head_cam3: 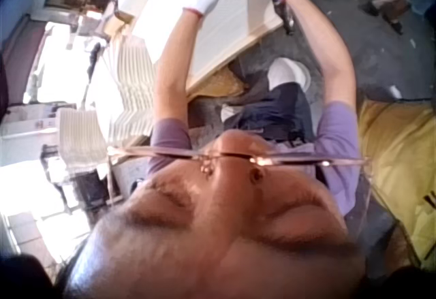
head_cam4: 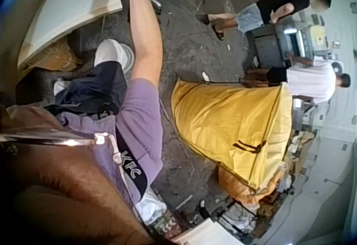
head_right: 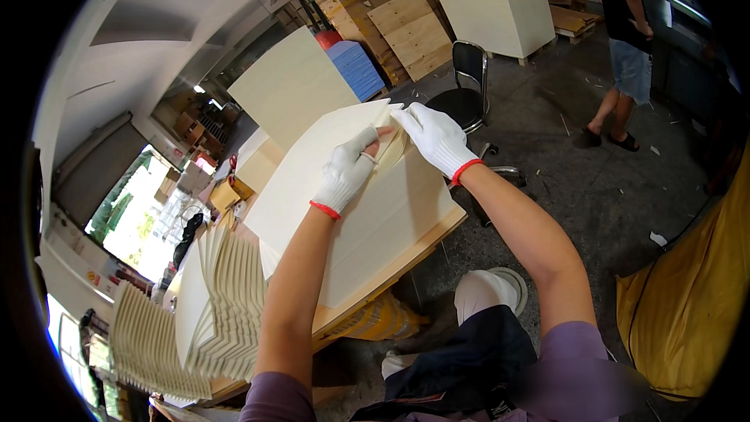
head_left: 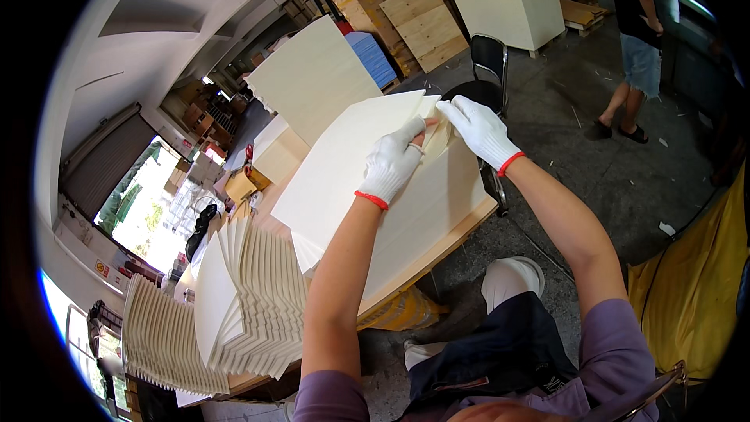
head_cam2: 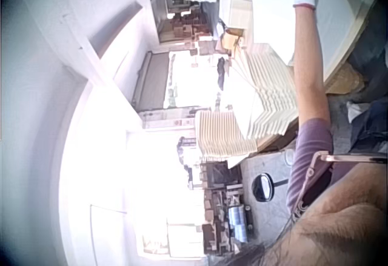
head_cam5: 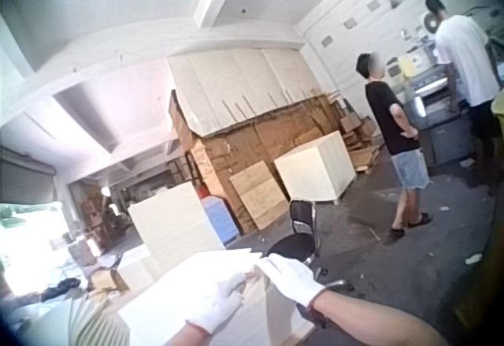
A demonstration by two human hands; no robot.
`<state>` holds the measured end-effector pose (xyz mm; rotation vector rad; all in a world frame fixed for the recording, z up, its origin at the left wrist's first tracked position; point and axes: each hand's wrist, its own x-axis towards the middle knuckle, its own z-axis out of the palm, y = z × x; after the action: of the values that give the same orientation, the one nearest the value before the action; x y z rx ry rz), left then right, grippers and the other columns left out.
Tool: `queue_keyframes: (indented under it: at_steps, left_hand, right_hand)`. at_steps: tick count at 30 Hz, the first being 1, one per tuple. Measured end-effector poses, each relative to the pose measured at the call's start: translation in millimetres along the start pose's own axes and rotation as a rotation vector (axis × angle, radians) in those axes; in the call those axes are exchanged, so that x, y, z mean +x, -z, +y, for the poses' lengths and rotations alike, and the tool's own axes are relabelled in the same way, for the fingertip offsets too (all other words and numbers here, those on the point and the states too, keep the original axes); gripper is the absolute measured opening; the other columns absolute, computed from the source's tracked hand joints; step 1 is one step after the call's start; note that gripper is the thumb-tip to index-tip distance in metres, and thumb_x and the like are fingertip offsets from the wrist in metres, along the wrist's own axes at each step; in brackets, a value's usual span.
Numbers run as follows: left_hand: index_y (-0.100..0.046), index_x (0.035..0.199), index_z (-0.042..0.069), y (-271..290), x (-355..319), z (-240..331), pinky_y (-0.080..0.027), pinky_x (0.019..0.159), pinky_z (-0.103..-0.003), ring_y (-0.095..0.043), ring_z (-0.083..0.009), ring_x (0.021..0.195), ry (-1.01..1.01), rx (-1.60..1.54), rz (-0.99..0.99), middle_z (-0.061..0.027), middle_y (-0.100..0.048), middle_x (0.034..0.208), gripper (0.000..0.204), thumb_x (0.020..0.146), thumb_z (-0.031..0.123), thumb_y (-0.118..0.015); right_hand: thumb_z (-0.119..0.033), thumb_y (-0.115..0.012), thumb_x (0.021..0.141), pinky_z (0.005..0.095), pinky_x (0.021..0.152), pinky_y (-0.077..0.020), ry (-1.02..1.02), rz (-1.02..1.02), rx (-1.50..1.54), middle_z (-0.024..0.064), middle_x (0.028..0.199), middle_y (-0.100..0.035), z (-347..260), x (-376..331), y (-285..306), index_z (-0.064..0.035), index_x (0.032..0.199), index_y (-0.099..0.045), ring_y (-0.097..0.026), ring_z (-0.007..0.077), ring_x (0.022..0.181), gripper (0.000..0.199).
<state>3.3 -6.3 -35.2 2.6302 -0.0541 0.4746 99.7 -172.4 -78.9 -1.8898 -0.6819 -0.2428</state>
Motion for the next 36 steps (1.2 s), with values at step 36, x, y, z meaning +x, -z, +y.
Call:
queue_keyframes:
  at_steps: [36]
  left_hand:
    - [-0.066, 0.126, 0.023, 0.6, -4.4, 19.1, -0.053, 0.077, -0.037, -0.070, -0.0269, 0.084, -0.043, 0.151, -0.065, -0.0126, -0.072, 0.093, 0.038, 0.087, 0.021, -0.066]
  right_hand:
    - [-0.051, -0.049, 0.099, 0.0453, 0.070, -0.0444, 0.050, 0.077, 0.050, 0.0191, 0.081, -0.061, 19.1, 1.7, -5.3, -0.0042, 0.093, -0.057, -0.060, 0.0395, 0.080, 0.048]
